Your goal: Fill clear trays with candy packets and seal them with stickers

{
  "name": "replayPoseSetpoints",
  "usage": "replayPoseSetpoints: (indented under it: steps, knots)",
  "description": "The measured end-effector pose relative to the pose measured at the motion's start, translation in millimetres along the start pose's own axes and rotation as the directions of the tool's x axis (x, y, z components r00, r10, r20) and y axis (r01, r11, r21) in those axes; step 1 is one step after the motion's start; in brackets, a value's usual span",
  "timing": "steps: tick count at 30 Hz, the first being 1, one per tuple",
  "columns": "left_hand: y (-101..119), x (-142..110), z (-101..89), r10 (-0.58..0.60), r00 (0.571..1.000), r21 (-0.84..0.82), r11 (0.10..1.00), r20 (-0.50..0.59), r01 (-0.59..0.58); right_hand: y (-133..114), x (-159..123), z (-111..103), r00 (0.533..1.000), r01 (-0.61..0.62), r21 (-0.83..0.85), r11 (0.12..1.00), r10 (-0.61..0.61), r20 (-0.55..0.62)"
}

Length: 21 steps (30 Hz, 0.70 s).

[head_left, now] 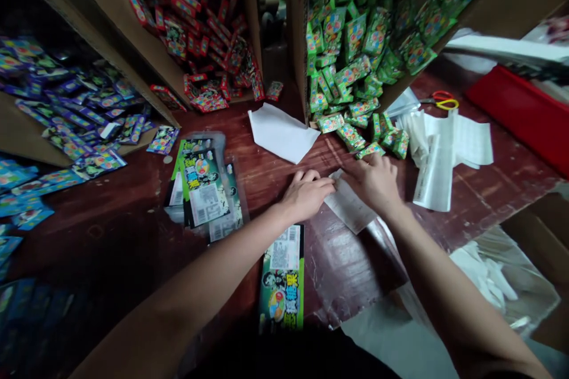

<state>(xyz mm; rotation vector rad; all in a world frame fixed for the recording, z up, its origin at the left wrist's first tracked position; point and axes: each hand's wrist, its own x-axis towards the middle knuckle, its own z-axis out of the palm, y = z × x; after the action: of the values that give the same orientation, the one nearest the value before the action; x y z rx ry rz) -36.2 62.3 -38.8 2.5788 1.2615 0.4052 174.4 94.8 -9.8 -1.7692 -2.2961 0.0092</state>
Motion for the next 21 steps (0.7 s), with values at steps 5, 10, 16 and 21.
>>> replayPoseSetpoints:
  steps: [5, 10, 16, 21]
  knots:
    - [-0.3, 1.0, -1.7, -0.011, 1.0, -0.004, 1.0, 0.002, 0.011, -13.5, -2.9, 0.5, 0.994, 0.101, 0.113, 0.988, -0.105, 0.034]
    - [-3.4, -1.1, -10.2, -0.024, 1.0, -0.088, 0.996, -0.019, 0.022, -10.7, -12.4, -27.1, 0.989, 0.144, 0.313, 0.939, -0.148, -0.009]
    - [-7.2, -68.5, -48.0, -0.268, 0.955, -0.253, 0.94, -0.124, 0.231, -25.7, -28.1, -49.3, 0.97, 0.147, 0.674, 0.724, -0.238, 0.045]
    - [5.1, -129.0, -56.4, -0.39, 0.911, -0.296, 0.861, 0.137, 0.413, -67.4, -32.4, -41.1, 0.854, 0.032, 0.823, 0.567, -0.444, 0.272]
